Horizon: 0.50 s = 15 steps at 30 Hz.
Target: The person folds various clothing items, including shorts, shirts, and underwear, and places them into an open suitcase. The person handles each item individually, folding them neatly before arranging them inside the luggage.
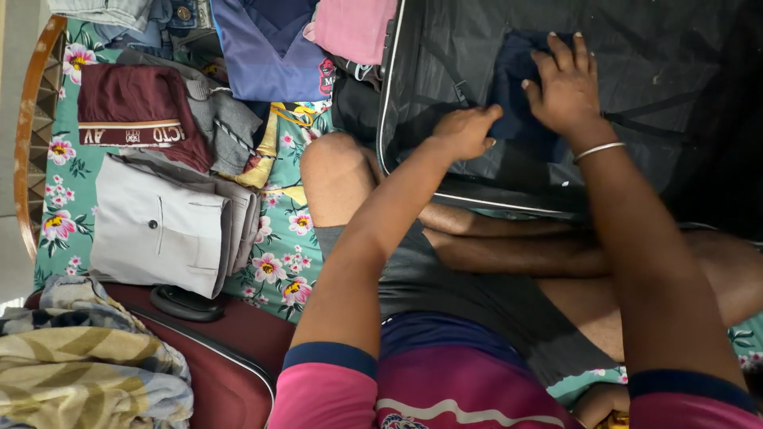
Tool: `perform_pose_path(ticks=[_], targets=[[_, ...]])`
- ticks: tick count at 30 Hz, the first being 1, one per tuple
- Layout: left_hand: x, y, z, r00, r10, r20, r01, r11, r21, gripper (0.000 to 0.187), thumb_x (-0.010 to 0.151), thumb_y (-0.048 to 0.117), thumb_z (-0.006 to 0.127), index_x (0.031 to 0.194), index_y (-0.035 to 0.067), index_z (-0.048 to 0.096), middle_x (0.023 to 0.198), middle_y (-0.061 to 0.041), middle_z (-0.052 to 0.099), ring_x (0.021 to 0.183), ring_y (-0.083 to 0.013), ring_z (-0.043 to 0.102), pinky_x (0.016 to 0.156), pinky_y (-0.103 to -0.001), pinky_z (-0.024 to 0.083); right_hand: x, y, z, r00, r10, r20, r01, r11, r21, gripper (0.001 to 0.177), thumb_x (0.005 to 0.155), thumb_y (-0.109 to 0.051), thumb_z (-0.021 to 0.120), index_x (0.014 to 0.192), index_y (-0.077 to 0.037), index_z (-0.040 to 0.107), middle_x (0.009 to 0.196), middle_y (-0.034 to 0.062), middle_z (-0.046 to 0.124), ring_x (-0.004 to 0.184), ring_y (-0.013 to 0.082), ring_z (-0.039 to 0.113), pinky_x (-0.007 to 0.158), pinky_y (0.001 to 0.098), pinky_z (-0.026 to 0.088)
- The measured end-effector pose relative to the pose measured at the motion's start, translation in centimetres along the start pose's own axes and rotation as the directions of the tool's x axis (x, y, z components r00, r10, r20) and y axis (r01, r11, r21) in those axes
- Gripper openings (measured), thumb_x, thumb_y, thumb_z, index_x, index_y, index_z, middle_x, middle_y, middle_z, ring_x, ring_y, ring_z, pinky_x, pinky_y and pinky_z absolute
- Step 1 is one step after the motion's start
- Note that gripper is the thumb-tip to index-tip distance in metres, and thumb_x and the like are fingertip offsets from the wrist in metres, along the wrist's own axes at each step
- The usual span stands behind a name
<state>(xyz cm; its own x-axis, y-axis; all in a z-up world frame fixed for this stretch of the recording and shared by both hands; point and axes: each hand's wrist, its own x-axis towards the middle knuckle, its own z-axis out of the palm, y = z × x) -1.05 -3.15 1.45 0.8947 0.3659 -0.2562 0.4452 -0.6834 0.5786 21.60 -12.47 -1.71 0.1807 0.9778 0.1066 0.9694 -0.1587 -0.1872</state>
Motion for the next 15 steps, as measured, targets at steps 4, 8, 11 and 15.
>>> perform_pose_path(ticks=[4, 8, 11, 15], targets=[[0.2, 0.6, 0.0, 0.998, -0.059, 0.022, 0.057, 0.993, 0.102, 0.044, 0.093, 0.030, 0.069, 0.127, 0.008, 0.054, 0.111, -0.015, 0.074, 0.107, -0.0343, 0.071, 0.091, -0.046, 0.055, 1.3, 1.1, 0.5, 0.999, -0.020, -0.024, 0.021, 1.000, 0.020, 0.042, 0.105, -0.029, 0.066, 0.140, -0.006, 0.060, 0.166, 0.0175, 0.041, 0.159, 0.0487, 0.027, 0.126, 0.0652, 0.025], [0.8, 0.7, 0.9, 0.998, -0.040, 0.040, 0.033, 0.984, 0.177, 0.049, 0.091, 0.037, 0.072, 0.125, 0.006, 0.055, 0.105, -0.016, 0.075, 0.103, -0.0338, 0.072, 0.089, -0.045, 0.056, 3.8, 0.9, 1.0, 0.999, -0.025, -0.033, 0.026, 0.999, 0.040, 0.041, 0.101, -0.036, 0.073, 0.127, -0.005, 0.070, 0.165, 0.0199, 0.042, 0.155, 0.0513, 0.026, 0.121, 0.0664, 0.025], [0.9, 0.6, 1.6, 0.996, -0.057, 0.064, 0.044, 0.982, 0.186, 0.056, 0.092, 0.039, 0.072, 0.130, 0.005, 0.052, 0.107, -0.017, 0.074, 0.103, -0.0339, 0.072, 0.089, -0.045, 0.056, 5.4, -0.1, 1.9, 1.000, 0.007, -0.026, -0.005, 0.998, 0.060, 0.040, 0.097, -0.040, 0.079, 0.115, -0.005, 0.072, 0.166, 0.0200, 0.042, 0.153, 0.0517, 0.025, 0.119, 0.0671, 0.023], [1.0, 0.4, 2.7, 0.996, -0.073, -0.048, 0.080, 0.986, 0.148, 0.067, 0.087, 0.038, 0.074, 0.137, 0.005, 0.044, 0.113, -0.017, 0.072, 0.101, -0.0342, 0.072, 0.084, -0.046, 0.056, 5.5, -1.2, 3.6, 0.998, 0.043, -0.052, -0.042, 0.999, 0.035, 0.032, 0.095, -0.033, 0.081, 0.111, -0.006, 0.073, 0.168, 0.0184, 0.041, 0.154, 0.0516, 0.023, 0.120, 0.0684, 0.021]])
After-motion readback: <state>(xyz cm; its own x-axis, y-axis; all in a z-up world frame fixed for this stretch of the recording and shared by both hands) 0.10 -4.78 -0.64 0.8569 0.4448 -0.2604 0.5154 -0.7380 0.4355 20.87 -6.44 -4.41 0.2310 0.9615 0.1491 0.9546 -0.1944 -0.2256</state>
